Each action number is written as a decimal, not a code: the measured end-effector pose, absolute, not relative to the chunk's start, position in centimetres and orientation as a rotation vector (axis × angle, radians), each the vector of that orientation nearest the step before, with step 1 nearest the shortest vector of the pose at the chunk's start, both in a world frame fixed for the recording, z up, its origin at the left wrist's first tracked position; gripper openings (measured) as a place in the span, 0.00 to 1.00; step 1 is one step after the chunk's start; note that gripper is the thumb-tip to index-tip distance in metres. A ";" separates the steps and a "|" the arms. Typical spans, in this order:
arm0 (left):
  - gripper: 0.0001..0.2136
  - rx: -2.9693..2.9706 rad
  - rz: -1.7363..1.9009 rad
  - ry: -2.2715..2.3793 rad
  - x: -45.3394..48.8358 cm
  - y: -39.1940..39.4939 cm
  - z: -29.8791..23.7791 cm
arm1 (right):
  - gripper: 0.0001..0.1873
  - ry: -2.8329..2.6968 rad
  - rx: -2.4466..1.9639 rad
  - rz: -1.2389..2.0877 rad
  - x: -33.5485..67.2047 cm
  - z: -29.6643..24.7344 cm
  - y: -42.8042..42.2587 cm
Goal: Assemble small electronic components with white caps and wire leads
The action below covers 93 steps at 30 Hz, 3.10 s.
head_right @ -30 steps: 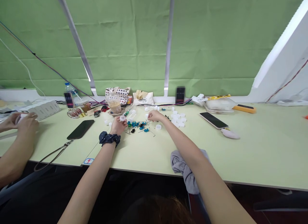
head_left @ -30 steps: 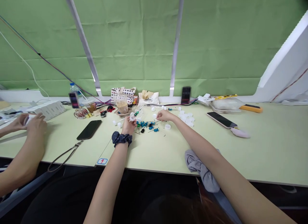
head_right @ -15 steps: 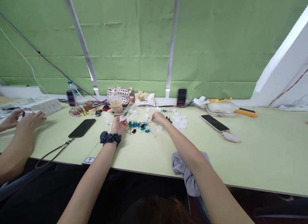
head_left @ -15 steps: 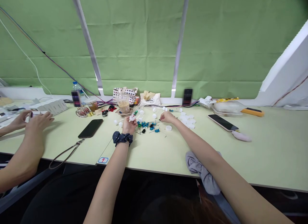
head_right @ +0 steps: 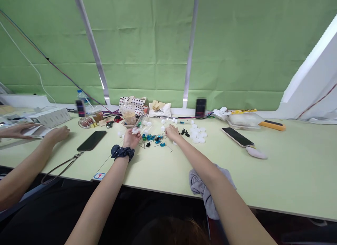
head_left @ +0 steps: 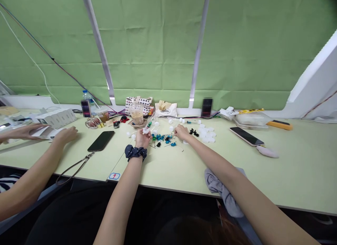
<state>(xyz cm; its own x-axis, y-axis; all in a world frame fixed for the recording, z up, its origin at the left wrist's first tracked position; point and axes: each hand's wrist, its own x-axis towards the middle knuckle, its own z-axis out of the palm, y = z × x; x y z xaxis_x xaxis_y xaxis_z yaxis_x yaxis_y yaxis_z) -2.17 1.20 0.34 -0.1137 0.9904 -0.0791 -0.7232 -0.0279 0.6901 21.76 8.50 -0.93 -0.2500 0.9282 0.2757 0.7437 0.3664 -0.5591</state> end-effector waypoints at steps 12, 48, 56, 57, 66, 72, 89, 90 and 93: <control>0.10 0.513 1.549 0.747 -2.1 1.5 0.1 | 0.07 -2.540 -1.708 0.110 21.1 0.1 6.8; 0.07 0.683 1.262 0.670 -1.5 1.5 -0.1 | 0.20 -2.118 -1.204 0.710 24.5 6.9 5.7; 0.07 0.627 1.347 0.650 -1.9 1.6 -0.2 | 0.28 -2.535 -1.827 1.017 25.8 4.1 6.0; 0.07 0.632 1.345 0.651 -1.9 1.7 -0.3 | 0.27 -2.521 -1.764 1.054 25.8 4.0 6.1; 0.10 0.760 1.207 0.591 -1.4 1.0 0.0 | 0.22 -1.641 -0.957 1.060 23.6 5.8 6.3; 0.14 0.803 1.113 0.662 -0.8 0.3 0.3 | 0.27 -1.285 -0.819 1.238 21.5 6.4 5.6; 0.10 0.896 1.125 0.717 -0.1 0.0 0.3 | 0.18 -2.058 -0.802 0.689 21.9 5.8 4.5; 0.10 0.910 1.130 0.700 -0.1 0.1 0.3 | 0.17 -2.093 -0.786 0.660 21.8 5.9 4.4; 0.08 0.923 1.150 0.669 0.0 0.0 0.4 | 0.16 -2.159 -0.767 0.645 21.7 6.0 4.0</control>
